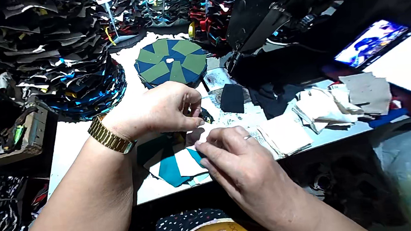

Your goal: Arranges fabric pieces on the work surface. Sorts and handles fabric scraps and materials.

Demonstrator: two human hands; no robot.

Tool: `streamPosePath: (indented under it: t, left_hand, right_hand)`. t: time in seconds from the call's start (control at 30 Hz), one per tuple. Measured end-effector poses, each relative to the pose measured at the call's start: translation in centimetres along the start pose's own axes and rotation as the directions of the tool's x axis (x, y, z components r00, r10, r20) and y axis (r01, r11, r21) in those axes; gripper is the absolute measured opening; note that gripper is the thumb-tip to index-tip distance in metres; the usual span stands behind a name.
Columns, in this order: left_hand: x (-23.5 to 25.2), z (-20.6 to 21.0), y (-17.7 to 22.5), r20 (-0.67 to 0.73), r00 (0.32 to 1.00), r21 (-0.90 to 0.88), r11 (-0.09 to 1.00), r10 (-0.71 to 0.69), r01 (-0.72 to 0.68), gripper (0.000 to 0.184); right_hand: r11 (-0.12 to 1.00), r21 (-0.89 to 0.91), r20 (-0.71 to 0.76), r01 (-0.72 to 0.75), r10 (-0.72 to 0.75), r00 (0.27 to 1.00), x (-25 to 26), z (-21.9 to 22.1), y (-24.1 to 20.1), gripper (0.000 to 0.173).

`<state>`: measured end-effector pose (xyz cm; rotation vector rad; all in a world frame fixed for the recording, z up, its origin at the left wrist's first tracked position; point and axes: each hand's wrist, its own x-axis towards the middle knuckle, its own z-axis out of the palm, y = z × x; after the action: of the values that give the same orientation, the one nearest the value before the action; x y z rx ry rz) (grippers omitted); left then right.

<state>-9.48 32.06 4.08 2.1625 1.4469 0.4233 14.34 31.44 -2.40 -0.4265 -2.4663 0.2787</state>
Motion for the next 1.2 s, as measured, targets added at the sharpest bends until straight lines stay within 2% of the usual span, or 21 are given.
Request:
streamPosePath:
  t: [0.2,0.43,0.67,0.77,0.87,1.0,1.07,1.13,1.2]
  left_hand:
    - [0.3,0.2,-0.6,-0.061,0.998,-0.005,1.000,0.019,-0.020,0.014]
    - [0.5,0.8,-0.8,-0.224,0.973,-0.003,0.998,0.054,-0.056,0.012]
    - [0.8,1.2,-0.8,-0.380,0.920,-0.085,0.986,0.098,-0.141,0.011]
    - [0.7,1.4,-0.7,-0.407,0.910,-0.107,0.984,0.085,-0.140,0.011]
    - [0.7,1.4,-0.7,-0.422,0.902,-0.111,0.983,0.088,-0.148,0.009]
    - [0.9,1.5,-0.6,-0.431,0.897,-0.097,0.983,0.100,-0.156,0.008]
    - [0.9,1.6,-0.5,-0.434,0.896,-0.099,0.983,0.098,-0.156,0.008]
    - [0.9,1.7,-0.5,-0.431,0.896,-0.093,0.982,0.108,-0.163,0.008]
    - [1.1,1.9,-0.7,-0.435,0.892,-0.088,0.981,0.119,-0.173,0.009]
  right_hand:
    - [1.000,-0.011,0.071,0.009,-0.008,0.997,-0.2,0.0,-0.1,0.031]
    - [0.999,0.022,0.039,0.050,-0.051,0.998,-0.1,1.2,-0.7,0.024]
    - [0.952,0.302,0.106,0.049,-0.085,0.991,-0.6,-2.1,0.5,0.026]
    - [0.980,0.197,0.041,-0.001,-0.007,0.999,-1.8,-4.9,2.5,0.021]
    - [0.991,-0.046,-0.037,-0.126,0.124,0.992,-3.6,-8.9,6.0,0.018]
    - [0.869,-0.339,-0.074,-0.359,0.356,0.932,-7.4,-13.8,10.1,0.014]
    - [0.794,-0.389,-0.083,-0.468,0.476,0.876,-9.4,-15.0,11.2,0.013]
    - [0.758,-0.378,-0.090,-0.532,0.542,0.836,-10.8,-15.2,11.7,0.020]
    - [0.779,-0.344,-0.101,-0.524,0.524,0.846,-11.3,-14.4,11.8,0.026]
